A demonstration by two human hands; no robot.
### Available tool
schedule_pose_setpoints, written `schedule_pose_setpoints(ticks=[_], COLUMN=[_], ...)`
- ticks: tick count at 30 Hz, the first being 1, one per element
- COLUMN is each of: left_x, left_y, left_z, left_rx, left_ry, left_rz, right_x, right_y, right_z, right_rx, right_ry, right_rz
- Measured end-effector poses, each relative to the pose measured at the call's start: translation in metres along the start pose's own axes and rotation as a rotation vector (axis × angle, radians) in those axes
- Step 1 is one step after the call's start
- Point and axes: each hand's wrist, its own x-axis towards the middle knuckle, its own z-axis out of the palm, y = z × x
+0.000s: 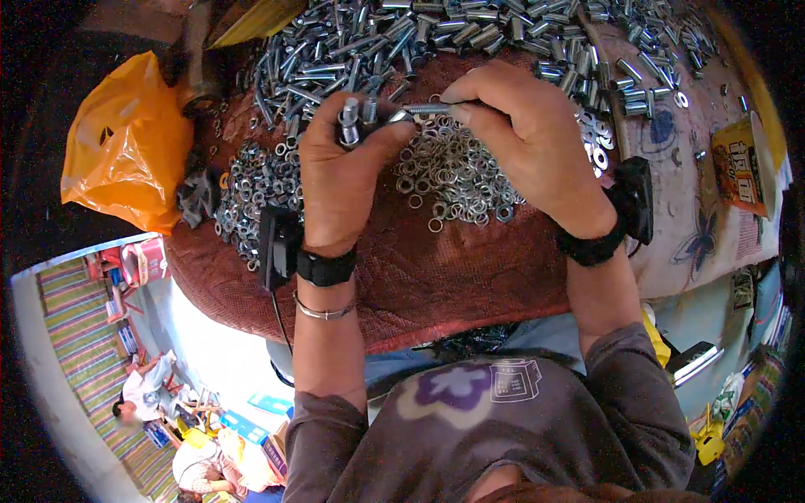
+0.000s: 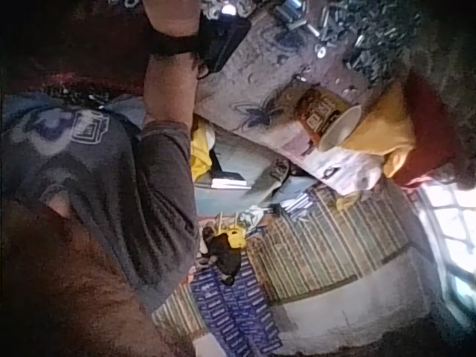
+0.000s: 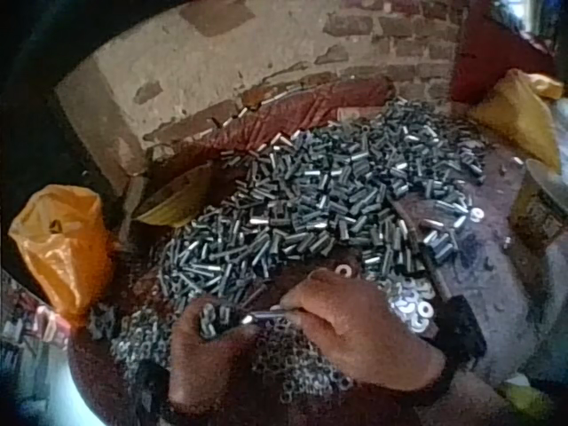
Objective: The recorder is assembling bolts by sliding washers on and then screwing on nuts.
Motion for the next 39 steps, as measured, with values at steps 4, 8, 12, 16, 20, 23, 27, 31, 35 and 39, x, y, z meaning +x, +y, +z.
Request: schedule_pose_setpoints(ticks=[4, 8, 12, 16, 20, 23, 27, 31, 35, 39], left_x=[0.0, 0.002, 0.003, 0.002, 0.002, -0.002, -0.007, -0.009, -0.008, -0.008], left_y=[-0.006, -0.006, 0.001, 0.0, 0.002, -0.003, -0.015, -0.024, -0.017, -0.021], left_z=[-0.002, -0.007, -0.015, -0.017, -0.01, -0.005, 0.004, 0.011, 0.012, 0.003], left_rx=[-0.122, 0.2, 0.313, 0.03, 0.294, -0.124, -0.609, -0.734, -0.765, -0.828], left_ry=[0.025, -0.013, -0.136, -0.129, -0.172, -0.057, 0.033, 0.122, 0.124, 0.024], left_rz=[-0.021, 0.02, -0.02, -0.038, 0.05, -0.115, -0.184, -0.239, -0.248, -0.255], right_x=[0.0, -0.001, -0.003, -0.001, -0.005, -0.003, -0.003, -0.003, -0.003, 0.0], right_y=[-0.002, -0.001, 0.002, -0.002, 0.0, -0.003, -0.004, -0.005, -0.014, -0.022], right_z=[0.003, 0.002, 0.002, 0.0, 0.006, 0.005, 0.004, 0.006, 0.004, 0.004], right_rx=[-0.055, -0.185, -0.009, 0.161, 0.009, 0.132, 0.222, 0.434, 0.587, 0.509], right_ry=[0.006, -0.036, -0.096, -0.138, -0.126, -0.083, -0.084, -0.109, -0.264, -0.23], right_rz=[-0.019, -0.041, -0.004, 0.067, 0.034, 0.158, 0.194, 0.286, 0.464, 0.436])
